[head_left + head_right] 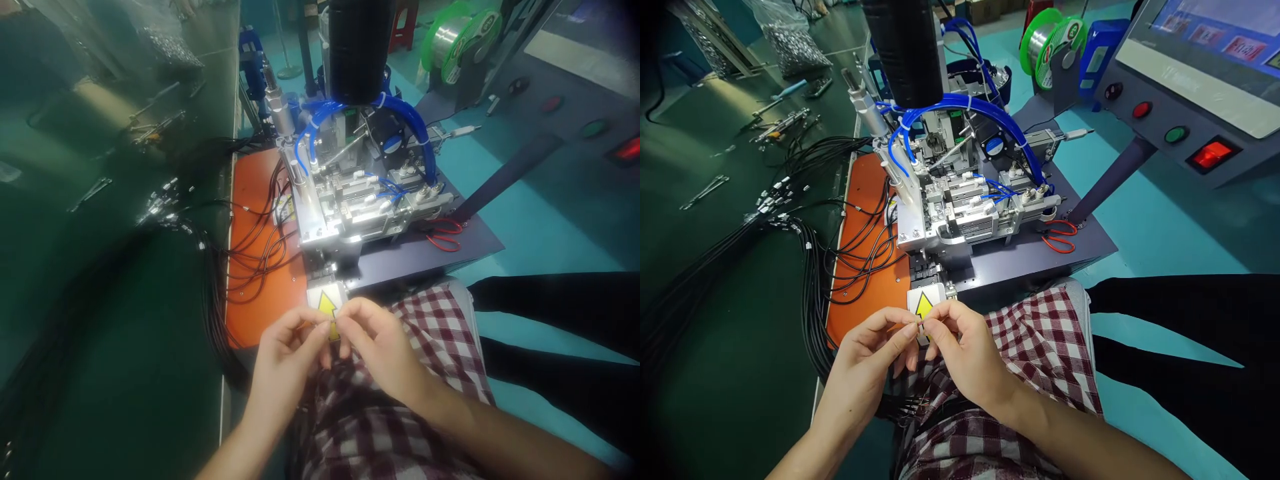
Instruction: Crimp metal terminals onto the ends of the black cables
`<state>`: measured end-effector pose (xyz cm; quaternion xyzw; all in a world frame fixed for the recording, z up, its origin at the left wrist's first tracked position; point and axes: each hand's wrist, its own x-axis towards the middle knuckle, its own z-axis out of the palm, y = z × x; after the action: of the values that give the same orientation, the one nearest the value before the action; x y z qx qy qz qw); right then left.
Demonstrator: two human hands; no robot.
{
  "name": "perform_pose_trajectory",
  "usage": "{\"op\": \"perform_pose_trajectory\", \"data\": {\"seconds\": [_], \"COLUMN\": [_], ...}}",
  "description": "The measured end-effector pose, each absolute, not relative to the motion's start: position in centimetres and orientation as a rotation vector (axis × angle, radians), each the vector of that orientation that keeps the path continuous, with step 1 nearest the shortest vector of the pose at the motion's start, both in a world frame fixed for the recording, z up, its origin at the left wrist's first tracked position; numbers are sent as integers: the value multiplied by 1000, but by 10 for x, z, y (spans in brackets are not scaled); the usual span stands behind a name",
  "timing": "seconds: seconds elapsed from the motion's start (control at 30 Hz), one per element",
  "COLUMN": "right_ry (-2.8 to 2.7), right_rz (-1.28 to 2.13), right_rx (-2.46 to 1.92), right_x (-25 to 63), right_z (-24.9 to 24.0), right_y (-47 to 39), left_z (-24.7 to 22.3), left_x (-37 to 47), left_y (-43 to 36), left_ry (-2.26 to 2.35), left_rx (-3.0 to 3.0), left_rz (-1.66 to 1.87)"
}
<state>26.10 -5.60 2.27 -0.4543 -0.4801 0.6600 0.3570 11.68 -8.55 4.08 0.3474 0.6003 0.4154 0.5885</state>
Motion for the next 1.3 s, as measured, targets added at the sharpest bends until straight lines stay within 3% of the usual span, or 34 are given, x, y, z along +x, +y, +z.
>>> {"op": "perform_pose_trajectory", "data": {"seconds": [0.13, 1.17, 1.3], "right_ry": [-1085, -1222, -1466], "right_rz": [1859, 1682, 1436], "right_rx": [-1168, -1175, -1201], "right_x": [258, 247, 246], "right_z": [27, 28, 26], "right_y": [-51, -53, -55], "left_z": [39, 37, 38], "left_x": [114, 109, 109], "left_y": [-86, -82, -81], "left_ry": [1384, 1294, 1228], "left_rx": [764, 615, 516], "left_rz": [1021, 1091, 1119]}}
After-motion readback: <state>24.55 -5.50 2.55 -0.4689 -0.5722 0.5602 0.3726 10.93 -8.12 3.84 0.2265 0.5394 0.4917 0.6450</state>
